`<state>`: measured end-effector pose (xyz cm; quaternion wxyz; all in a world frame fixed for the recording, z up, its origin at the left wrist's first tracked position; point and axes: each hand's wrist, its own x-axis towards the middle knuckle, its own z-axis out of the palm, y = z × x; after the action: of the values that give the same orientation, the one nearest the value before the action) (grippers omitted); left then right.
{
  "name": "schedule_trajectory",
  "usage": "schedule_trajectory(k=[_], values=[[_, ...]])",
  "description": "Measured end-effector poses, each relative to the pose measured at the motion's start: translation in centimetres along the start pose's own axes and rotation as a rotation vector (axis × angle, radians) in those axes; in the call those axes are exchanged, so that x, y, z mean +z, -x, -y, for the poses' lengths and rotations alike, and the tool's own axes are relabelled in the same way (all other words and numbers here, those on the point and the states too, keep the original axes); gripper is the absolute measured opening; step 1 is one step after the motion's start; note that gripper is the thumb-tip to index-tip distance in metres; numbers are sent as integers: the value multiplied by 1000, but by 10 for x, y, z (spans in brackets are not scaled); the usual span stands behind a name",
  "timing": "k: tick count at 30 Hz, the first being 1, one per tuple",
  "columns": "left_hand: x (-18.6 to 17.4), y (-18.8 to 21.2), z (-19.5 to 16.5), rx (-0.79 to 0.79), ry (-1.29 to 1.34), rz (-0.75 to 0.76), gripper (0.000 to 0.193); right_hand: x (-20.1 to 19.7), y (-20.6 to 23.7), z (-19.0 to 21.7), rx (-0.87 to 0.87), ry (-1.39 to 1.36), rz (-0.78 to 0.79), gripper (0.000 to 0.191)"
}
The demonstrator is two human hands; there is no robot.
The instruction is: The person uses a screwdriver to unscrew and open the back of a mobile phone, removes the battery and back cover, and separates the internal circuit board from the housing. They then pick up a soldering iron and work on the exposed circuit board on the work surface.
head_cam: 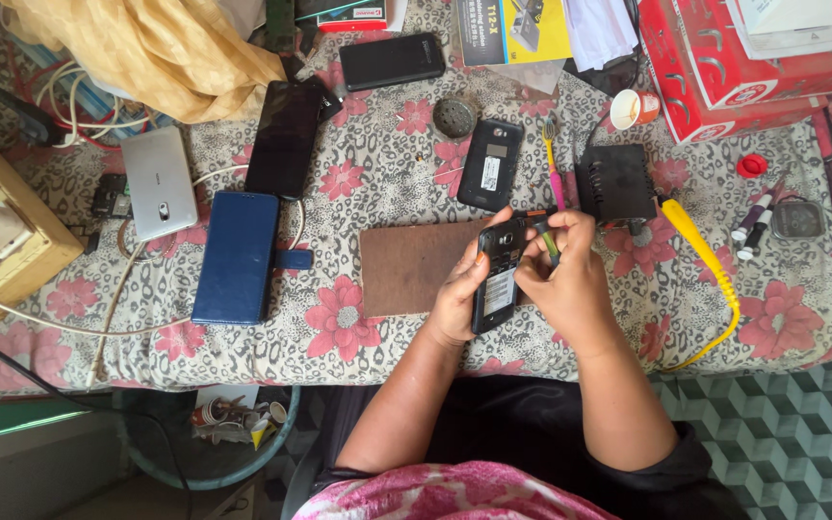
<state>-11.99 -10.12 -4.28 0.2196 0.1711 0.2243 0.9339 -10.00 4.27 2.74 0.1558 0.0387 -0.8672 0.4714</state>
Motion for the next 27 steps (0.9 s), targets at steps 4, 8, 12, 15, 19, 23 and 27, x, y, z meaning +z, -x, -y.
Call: schedule_trajectory(k=[4,8,12,15,19,23,27], values=[[6,-2,1,14,-125,-27,81,-4,-5,1,83,-20,26,55],[9,-1,3,35,-188,-16,80,-10,-7,-12,203,-132,81,55],[4,4,-6,32,-217,-41,79,2,-11,-25,210,-390,124,55],[4,4,-7,27,-176,-44,78,6,-11,-34,244,-463,126,55],[0,2,-5,42,-65,-27,76,5,-10,-37,429,-634,115,54],[-9,6,-9,49,36,-70,76,10,-8,-30,490,-713,102,53],[-12,14,-17,68,104,-74,75,17,-5,-22,501,-716,93,53]])
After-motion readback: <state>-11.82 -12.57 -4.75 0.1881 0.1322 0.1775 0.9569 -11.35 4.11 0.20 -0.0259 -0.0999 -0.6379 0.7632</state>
